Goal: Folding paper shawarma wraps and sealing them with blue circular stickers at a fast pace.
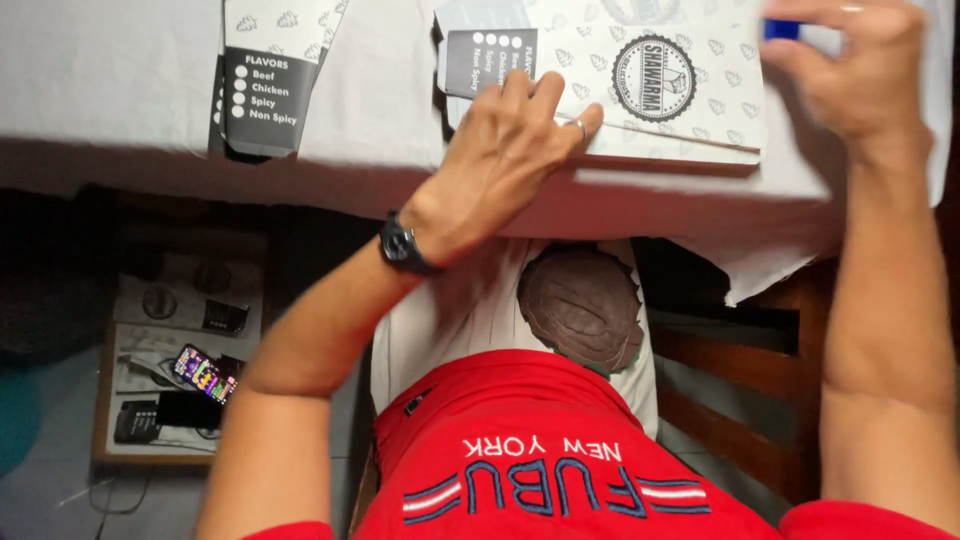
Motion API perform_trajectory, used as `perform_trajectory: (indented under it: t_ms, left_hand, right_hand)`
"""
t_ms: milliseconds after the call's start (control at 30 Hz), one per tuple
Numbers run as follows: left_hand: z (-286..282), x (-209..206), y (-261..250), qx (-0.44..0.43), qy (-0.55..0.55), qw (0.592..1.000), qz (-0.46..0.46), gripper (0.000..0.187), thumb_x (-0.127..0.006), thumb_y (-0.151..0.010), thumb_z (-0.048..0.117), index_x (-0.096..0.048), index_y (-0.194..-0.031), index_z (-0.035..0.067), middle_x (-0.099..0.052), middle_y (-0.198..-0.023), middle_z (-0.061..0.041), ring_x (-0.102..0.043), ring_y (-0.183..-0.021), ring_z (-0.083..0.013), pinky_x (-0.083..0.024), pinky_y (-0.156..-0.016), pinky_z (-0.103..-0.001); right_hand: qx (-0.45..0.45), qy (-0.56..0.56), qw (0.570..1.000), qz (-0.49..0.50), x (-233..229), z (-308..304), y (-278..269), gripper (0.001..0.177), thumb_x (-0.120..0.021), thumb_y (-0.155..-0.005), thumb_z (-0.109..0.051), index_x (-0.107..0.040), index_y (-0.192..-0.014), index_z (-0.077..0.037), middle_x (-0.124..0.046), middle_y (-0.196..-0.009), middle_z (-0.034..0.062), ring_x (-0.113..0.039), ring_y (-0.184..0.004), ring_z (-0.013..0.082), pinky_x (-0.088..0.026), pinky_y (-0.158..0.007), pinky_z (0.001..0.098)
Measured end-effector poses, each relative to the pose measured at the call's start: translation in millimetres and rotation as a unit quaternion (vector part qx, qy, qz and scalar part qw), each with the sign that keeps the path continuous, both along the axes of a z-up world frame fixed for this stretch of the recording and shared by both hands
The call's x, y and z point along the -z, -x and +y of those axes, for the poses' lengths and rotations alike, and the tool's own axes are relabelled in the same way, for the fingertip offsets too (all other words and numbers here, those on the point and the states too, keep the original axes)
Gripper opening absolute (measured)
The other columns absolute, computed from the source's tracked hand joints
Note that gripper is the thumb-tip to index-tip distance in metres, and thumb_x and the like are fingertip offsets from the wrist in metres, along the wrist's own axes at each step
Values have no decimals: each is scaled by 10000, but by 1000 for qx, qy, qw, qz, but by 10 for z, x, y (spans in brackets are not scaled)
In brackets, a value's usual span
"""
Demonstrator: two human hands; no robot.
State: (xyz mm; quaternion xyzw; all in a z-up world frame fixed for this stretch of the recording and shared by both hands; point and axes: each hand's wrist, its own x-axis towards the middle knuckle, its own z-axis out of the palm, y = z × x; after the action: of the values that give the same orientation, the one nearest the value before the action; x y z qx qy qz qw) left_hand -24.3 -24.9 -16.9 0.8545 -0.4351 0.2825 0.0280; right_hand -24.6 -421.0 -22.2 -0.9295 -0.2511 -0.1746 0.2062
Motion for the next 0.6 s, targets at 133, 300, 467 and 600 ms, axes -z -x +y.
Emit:
perform_trajectory:
  t_ms: [133,300,467,600]
  left_hand:
    - [-35,-55,-233,53,-96,994,-27,540,-644,-870,-59,-601,-1359,165,-614,-749,-23,-583,-542,-160,-445,-412,-311]
    - [-16,-85,-323,99,-77,986,-114,771,-506,-805,-116,-306,-1506,136,-409,-576,109,-392,-425,-112,-333,-398,-323]
    - [426,157,-649,46,-3,986,-161,709,-560,-997,7,-290,-1631,172,-524,-829,56,-544,-702,-167,-428,-524,-345]
    - [1121,679,-891,-244,-187,857,-414,69,-534,-1006,13,-543,-1055,-35,-612,-763,-120,-604,-637,-217,-491,-548,-305]
  right_hand:
    - [101,-1,994,-40,74,-135,421,372,-735,-1031,110,-766,-1402,113,-711,-1295,309,-659,-1169,415,-518,-1026,468]
    - [48,-117,992,-22,-23,262,487,366,-591,-1018,274,-464,-1356,208,-584,-1312,406,-631,-1216,495,-535,-1107,496]
    - [38,-151,987,27,-39,356,549,375,-520,-1079,276,-380,-1418,195,-491,-1363,401,-543,-1215,471,-450,-1147,499]
    - [38,-130,991,1,57,285,525,391,-552,-1088,315,-418,-1448,238,-462,-1401,412,-507,-1266,511,-426,-1167,533]
